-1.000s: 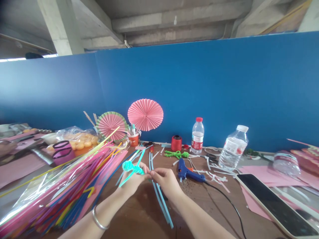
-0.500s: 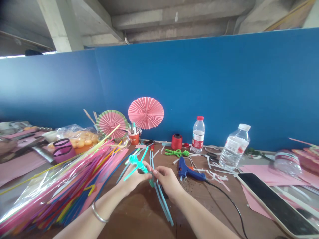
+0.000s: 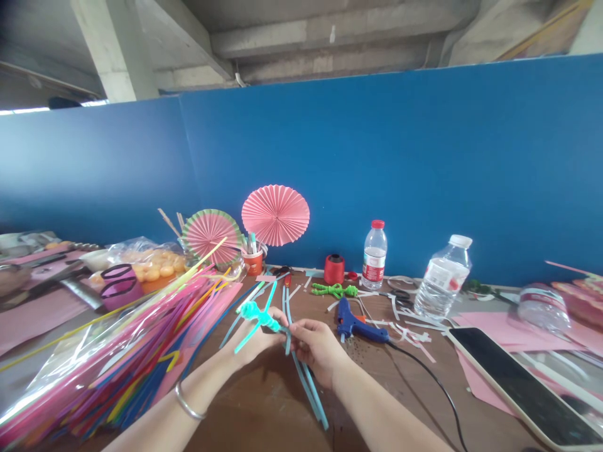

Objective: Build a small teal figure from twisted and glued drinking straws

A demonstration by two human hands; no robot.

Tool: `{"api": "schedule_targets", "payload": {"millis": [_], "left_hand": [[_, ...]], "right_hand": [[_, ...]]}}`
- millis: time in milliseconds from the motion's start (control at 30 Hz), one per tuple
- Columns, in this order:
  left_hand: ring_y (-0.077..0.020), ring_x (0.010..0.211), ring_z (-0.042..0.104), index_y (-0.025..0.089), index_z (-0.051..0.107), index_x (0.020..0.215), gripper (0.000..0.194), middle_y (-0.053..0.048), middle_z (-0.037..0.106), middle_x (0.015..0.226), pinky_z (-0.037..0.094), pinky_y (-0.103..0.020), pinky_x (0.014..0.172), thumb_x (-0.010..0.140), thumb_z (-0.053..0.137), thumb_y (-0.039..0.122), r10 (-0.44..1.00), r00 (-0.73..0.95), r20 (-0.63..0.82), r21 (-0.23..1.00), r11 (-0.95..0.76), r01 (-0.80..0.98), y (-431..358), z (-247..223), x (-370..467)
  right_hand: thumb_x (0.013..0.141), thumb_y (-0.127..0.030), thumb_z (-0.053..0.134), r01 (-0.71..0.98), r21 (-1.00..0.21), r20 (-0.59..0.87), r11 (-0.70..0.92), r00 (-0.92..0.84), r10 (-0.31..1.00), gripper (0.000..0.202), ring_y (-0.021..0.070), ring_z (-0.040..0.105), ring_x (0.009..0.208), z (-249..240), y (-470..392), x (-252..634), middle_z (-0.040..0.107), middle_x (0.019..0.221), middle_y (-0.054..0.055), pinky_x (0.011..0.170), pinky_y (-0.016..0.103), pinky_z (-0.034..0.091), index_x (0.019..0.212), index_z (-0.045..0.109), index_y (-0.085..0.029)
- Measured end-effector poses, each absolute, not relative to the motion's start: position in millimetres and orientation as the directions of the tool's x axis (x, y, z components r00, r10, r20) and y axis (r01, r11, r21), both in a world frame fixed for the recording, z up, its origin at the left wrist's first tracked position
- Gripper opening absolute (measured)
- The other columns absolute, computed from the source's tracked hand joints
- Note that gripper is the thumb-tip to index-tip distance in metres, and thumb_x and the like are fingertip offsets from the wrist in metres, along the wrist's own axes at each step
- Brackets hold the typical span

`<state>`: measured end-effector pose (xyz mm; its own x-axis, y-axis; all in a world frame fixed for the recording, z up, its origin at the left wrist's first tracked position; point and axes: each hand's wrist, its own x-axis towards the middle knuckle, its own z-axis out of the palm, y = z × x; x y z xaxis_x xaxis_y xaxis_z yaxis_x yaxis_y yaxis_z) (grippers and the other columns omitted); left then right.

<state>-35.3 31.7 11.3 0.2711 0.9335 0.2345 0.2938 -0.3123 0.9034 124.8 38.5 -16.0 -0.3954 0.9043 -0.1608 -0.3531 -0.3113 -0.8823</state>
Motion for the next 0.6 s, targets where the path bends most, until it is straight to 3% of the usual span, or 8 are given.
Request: {"api": "schedule_targets", "payload": {"millis": [400, 600], "left_hand": [[-0.0182, 0.07, 0.056, 0.018, 0.062, 0.076, 0.018, -0.001, 0.063, 0.072, 0.043, -0.028, 0.067, 0.06, 0.067, 0.026, 0.937, 0.207, 0.281, 0.898, -0.333, 0.288, 26.9, 15.5, -30.2], [-0.019, 0.072, 0.057, 0.019, 0.061, 0.077, 0.017, 0.0, 0.064, 0.07, 0.044, -0.029, 0.07, 0.062, 0.066, 0.027, 0.969, 0.147, 0.2, 0.946, -0.23, 0.228, 23.7, 15.9, -29.7]], "right_hand": [[0.058, -0.029, 0.074, -0.511, -0.798, -0.142, -0.319, -0.355, 0.924, 0.027, 0.0082, 0.052, 0.046, -15.7, 36.3, 118.1, 0.056, 0.053, -0.003, 0.047, 0.019, 0.038, 0.061, 0.051, -0.016], [0.057, -0.03, 0.076, -0.53, -0.806, -0.083, -0.265, -0.342, 0.936, 0.029, 0.0092, 0.053, 0.049, -12.2, 34.8, 118.8, 0.057, 0.052, -0.003, 0.05, 0.021, 0.038, 0.06, 0.051, -0.016]]}}
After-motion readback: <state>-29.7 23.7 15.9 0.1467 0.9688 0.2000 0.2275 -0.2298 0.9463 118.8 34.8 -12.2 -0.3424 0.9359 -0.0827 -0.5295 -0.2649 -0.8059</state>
